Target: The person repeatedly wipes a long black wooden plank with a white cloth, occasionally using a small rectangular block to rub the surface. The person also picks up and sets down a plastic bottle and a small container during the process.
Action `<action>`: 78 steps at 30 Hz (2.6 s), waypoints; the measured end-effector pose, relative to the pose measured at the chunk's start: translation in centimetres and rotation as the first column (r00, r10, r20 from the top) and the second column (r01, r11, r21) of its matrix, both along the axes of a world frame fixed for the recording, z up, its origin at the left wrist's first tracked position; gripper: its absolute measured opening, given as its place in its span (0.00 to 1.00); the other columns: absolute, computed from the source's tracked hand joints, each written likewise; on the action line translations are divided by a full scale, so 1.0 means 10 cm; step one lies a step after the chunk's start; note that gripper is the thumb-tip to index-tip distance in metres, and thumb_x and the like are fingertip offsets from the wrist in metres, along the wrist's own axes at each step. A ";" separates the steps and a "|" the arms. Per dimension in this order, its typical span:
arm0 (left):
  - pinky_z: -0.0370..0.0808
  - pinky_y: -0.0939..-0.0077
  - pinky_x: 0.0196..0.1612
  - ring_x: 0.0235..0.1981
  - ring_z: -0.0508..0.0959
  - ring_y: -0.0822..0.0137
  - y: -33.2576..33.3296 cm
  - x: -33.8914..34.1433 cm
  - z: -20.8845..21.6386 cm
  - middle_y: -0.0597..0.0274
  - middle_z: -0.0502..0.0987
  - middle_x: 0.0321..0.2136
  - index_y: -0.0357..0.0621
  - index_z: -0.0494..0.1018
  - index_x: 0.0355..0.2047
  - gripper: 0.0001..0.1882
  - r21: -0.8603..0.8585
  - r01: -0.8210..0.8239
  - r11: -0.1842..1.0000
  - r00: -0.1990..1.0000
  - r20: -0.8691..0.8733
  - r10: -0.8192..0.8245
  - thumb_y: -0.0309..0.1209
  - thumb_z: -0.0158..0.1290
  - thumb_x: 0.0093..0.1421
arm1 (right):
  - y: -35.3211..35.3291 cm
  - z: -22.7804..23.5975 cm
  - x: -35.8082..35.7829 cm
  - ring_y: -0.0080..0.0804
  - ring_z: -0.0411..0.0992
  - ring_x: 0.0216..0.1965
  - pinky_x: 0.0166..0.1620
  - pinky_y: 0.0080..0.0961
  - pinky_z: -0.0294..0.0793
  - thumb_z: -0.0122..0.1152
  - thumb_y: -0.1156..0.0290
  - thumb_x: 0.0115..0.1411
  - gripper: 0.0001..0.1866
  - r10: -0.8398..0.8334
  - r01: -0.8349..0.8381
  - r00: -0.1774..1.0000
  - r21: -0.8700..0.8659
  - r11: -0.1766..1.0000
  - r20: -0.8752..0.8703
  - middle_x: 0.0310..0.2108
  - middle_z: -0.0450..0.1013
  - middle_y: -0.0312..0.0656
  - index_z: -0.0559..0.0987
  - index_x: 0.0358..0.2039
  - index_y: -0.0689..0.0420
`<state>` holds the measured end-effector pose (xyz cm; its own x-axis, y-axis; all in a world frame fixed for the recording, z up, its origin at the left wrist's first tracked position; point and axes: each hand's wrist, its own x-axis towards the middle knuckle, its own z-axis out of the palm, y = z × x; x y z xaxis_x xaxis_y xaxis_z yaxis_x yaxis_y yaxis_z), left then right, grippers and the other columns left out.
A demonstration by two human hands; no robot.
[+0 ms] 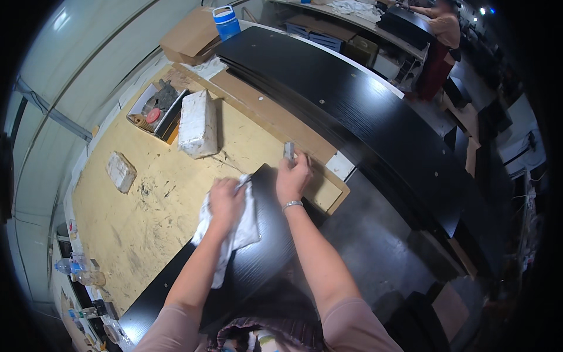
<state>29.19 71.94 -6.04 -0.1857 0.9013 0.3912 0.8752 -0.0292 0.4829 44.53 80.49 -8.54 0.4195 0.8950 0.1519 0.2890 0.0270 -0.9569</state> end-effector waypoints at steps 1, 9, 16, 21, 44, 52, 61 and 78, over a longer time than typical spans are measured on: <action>0.72 0.53 0.40 0.34 0.75 0.47 -0.20 -0.13 0.02 0.51 0.78 0.28 0.39 0.77 0.25 0.06 -0.014 -0.020 1.000 1.000 -0.010 0.020 0.29 0.62 0.52 | 0.01 -0.01 -0.01 0.47 0.74 0.36 0.44 0.42 0.72 0.61 0.73 0.53 0.16 0.002 -0.002 1.000 0.000 1.000 -0.027 0.33 0.75 0.49 0.80 0.43 0.64; 0.72 0.52 0.43 0.39 0.75 0.47 -0.17 -0.03 0.02 0.49 0.78 0.31 0.39 0.78 0.27 0.10 -0.050 -0.115 0.992 0.993 0.033 0.117 0.34 0.63 0.54 | -0.12 0.17 -0.08 0.41 0.74 0.31 0.39 0.38 0.73 0.62 0.72 0.55 0.09 0.050 -0.049 0.999 -0.053 0.997 0.019 0.29 0.75 0.48 0.76 0.33 0.65; 0.71 0.57 0.41 0.37 0.74 0.52 -1.16 -0.64 -0.07 0.58 0.76 0.29 0.44 0.78 0.26 0.07 -0.008 -0.192 0.981 0.981 0.009 0.192 0.32 0.64 0.51 | 0.04 -0.15 0.05 0.33 0.77 0.31 0.38 0.33 0.76 0.66 0.69 0.58 0.17 0.015 -0.013 0.992 -0.019 1.000 0.122 0.28 0.79 0.42 0.81 0.47 0.62; 0.70 0.59 0.40 0.35 0.75 0.52 -2.73 -1.55 -0.01 0.58 0.78 0.29 0.41 0.78 0.25 0.08 -0.015 -0.371 0.928 0.927 -0.063 0.369 0.28 0.66 0.49 | 0.13 -0.20 0.07 0.36 0.78 0.34 0.42 0.35 0.75 0.63 0.68 0.58 0.18 -0.013 0.013 0.986 -0.001 1.000 0.169 0.30 0.81 0.43 0.81 0.48 0.61; 0.75 0.61 0.41 0.36 0.80 0.55 -6.31 -3.99 -0.09 0.58 0.82 0.31 0.42 0.82 0.26 0.10 0.002 -0.622 0.783 0.774 -0.146 0.616 0.29 0.70 0.44 | -3.22 -0.04 -1.46 0.16 0.68 0.30 0.32 0.17 0.75 0.54 0.75 0.68 0.14 0.401 -0.385 0.875 0.114 0.916 -0.272 0.34 0.72 0.33 0.77 0.52 0.64; 0.75 0.67 0.48 0.41 0.82 0.58 -7.35 -4.60 0.23 0.54 0.83 0.36 0.39 0.81 0.41 0.09 0.051 -0.885 0.462 0.461 0.229 0.857 0.26 0.57 0.61 | -3.14 -0.13 -1.47 0.16 0.69 0.28 0.30 0.17 0.74 0.56 0.73 0.67 0.12 0.365 -0.350 0.908 0.108 0.931 -0.207 0.34 0.74 0.33 0.79 0.49 0.63; 0.72 0.61 0.51 0.46 0.76 0.51 -6.72 -3.94 0.37 0.49 0.76 0.43 0.42 0.74 0.50 0.27 -0.049 -0.635 0.771 0.768 0.066 0.637 0.31 0.68 0.49 | -3.13 -0.17 -1.45 0.16 0.70 0.29 0.29 0.16 0.75 0.57 0.76 0.65 0.11 0.324 -0.307 0.925 0.110 0.945 -0.200 0.34 0.74 0.34 0.80 0.47 0.63; 0.74 0.58 0.44 0.41 0.78 0.49 -4.01 -2.41 0.06 0.53 0.76 0.37 0.42 0.77 0.41 0.15 0.031 -0.175 0.984 0.984 0.040 0.174 0.16 0.58 0.51 | -3.24 0.18 -1.32 0.14 0.71 0.26 0.28 0.15 0.75 0.63 0.76 0.62 0.11 0.444 -0.482 0.804 0.005 0.876 -0.394 0.30 0.74 0.32 0.79 0.44 0.66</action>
<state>5.09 31.85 -5.41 -0.3534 0.8400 0.4117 0.8502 0.1048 0.5159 31.32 48.08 -6.73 -0.0408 0.9989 -0.0213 -0.1134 -0.0258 -0.9932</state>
